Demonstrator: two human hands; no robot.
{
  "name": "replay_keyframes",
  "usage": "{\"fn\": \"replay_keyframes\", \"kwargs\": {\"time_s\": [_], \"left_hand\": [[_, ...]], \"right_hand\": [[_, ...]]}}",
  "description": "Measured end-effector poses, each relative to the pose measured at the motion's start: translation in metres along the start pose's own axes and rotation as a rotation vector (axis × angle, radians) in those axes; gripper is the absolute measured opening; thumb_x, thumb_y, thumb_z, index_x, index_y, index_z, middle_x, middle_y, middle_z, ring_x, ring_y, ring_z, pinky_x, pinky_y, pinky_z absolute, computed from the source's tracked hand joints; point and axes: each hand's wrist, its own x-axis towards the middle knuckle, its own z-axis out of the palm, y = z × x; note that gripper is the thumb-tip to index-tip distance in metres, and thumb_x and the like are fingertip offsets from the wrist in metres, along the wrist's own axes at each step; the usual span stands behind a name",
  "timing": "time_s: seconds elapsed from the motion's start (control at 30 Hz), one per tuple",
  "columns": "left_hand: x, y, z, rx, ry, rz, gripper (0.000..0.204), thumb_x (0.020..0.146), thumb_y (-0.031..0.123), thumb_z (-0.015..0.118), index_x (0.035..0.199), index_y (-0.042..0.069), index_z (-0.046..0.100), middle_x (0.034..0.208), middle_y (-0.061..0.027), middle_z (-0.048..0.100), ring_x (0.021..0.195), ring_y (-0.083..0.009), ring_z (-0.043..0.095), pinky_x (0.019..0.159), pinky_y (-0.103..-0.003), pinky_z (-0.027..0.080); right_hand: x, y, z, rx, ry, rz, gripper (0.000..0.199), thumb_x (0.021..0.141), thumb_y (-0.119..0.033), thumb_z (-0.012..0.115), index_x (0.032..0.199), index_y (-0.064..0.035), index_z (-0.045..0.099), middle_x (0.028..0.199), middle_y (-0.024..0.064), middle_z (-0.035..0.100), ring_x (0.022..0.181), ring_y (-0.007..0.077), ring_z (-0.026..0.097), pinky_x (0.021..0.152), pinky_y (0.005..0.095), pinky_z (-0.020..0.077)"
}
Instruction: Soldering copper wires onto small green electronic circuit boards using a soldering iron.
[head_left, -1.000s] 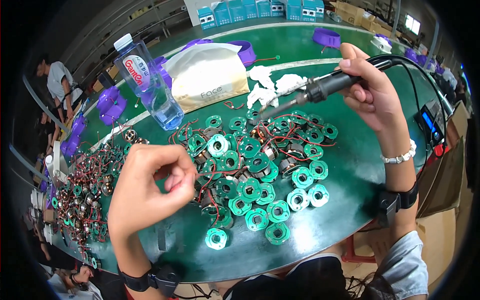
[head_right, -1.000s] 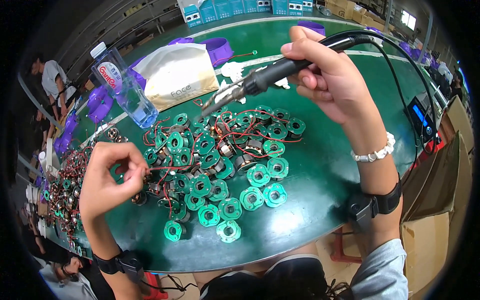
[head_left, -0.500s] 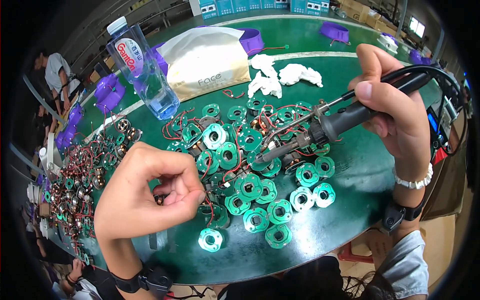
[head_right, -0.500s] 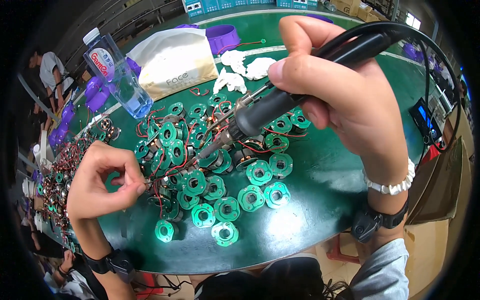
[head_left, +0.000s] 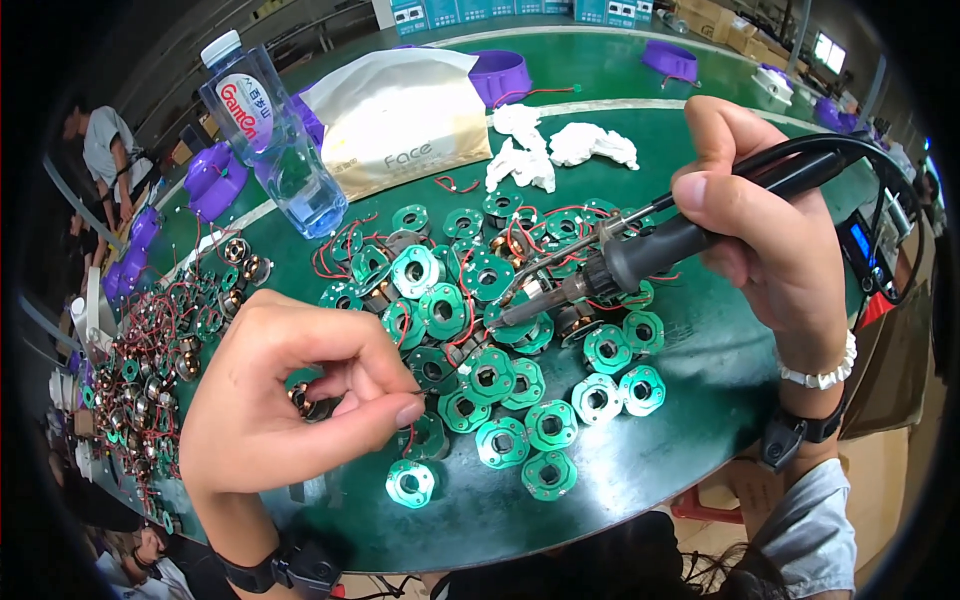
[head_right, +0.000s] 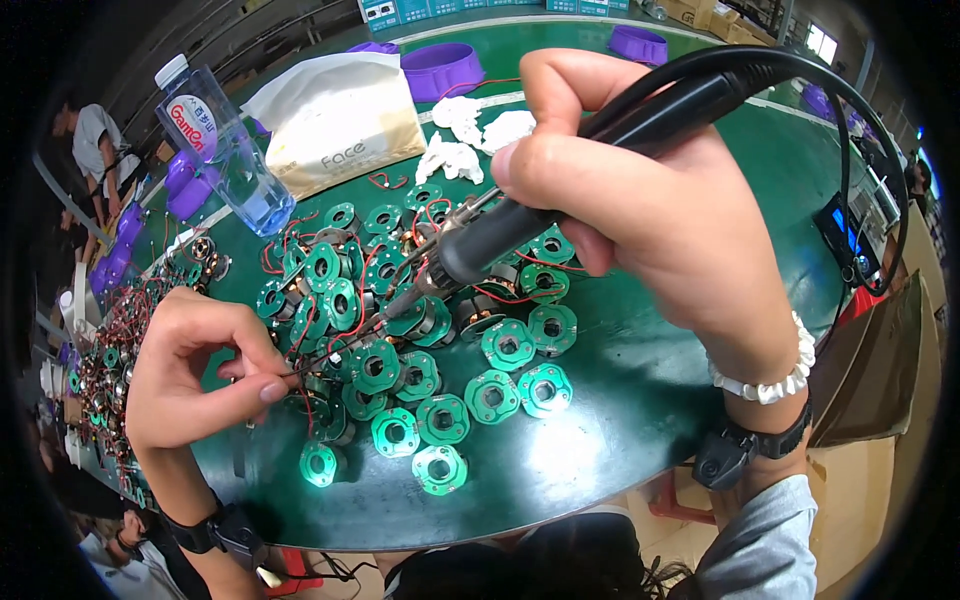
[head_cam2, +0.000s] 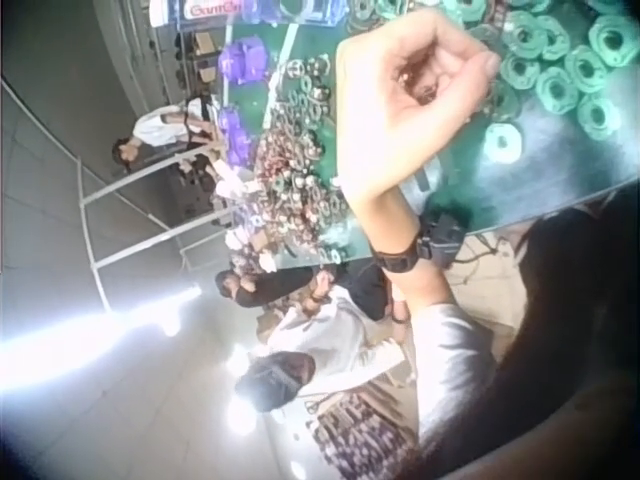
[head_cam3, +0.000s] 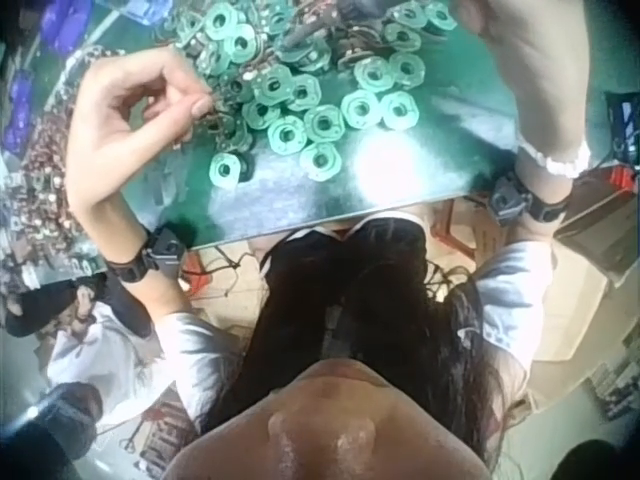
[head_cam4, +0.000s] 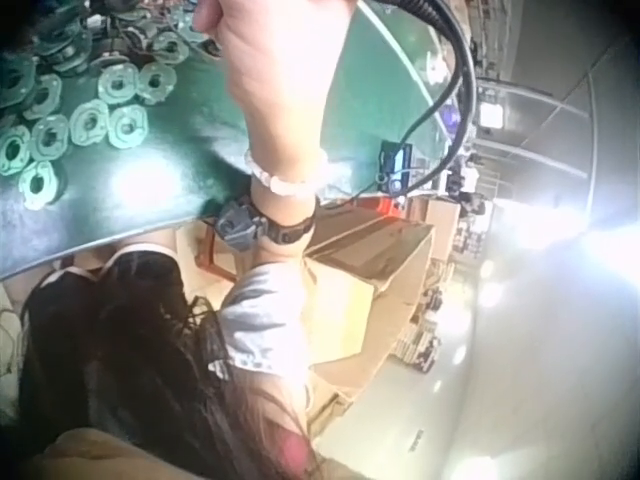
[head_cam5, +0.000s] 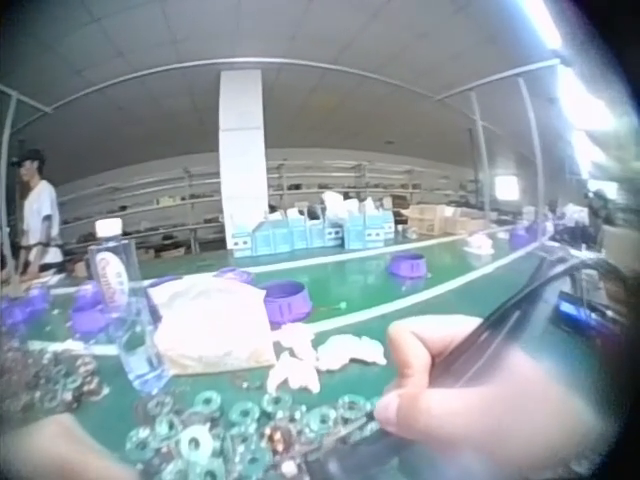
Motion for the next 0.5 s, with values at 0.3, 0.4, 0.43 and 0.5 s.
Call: {"fn": "replay_keyframes", "kwargs": {"time_s": [0.3,0.4,0.43,0.5], "left_hand": [[0.0,0.0001,0.0009,-0.021,-0.008,-0.008,0.005,0.067,-0.002,0.062,0.065,0.0,0.059,0.049,0.002,0.051,0.044,-0.0026,0.045,0.038,-0.018,0.024],[0.0004,0.002,0.0005,-0.018,-0.014,-0.008,0.005,0.068,-0.002,0.062,0.065,0.0,0.059,0.049,0.002,0.051,0.044,-0.0026,0.045,0.038,-0.018,0.024],[0.0003,0.0023,0.0003,-0.017,-0.014,-0.008,0.005,0.068,-0.002,0.062,0.065,0.0,0.059,0.049,0.002,0.051,0.044,-0.0026,0.045,0.038,-0.018,0.024],[0.0005,0.0025,0.0001,-0.015,-0.024,-0.009,0.005,0.068,-0.002,0.062,0.065,0.0,0.059,0.049,0.002,0.051,0.044,-0.0027,0.045,0.039,-0.018,0.024]], "right_hand": [[0.0014,0.0013,0.0015,-0.031,-0.023,0.007,0.024,0.072,-0.013,0.057,0.065,-0.012,0.035,0.051,-0.0059,0.035,0.038,0.0004,0.028,0.033,0.0159,0.0207],[0.0013,0.0006,0.0015,-0.029,-0.029,0.008,0.024,0.072,-0.014,0.057,0.064,-0.0121,0.034,0.051,-0.0057,0.035,0.038,0.0005,0.028,0.034,0.0157,0.0212],[0.0012,0.0009,0.0015,-0.022,-0.03,0.007,0.024,0.072,-0.013,0.057,0.064,-0.0121,0.034,0.051,-0.0057,0.035,0.038,0.0005,0.028,0.034,0.0156,0.0213],[0.0009,0.002,0.002,-0.022,-0.028,-0.001,0.024,0.072,-0.013,0.057,0.065,-0.0121,0.034,0.051,-0.0058,0.035,0.038,0.0004,0.028,0.034,0.0157,0.0212]]}}
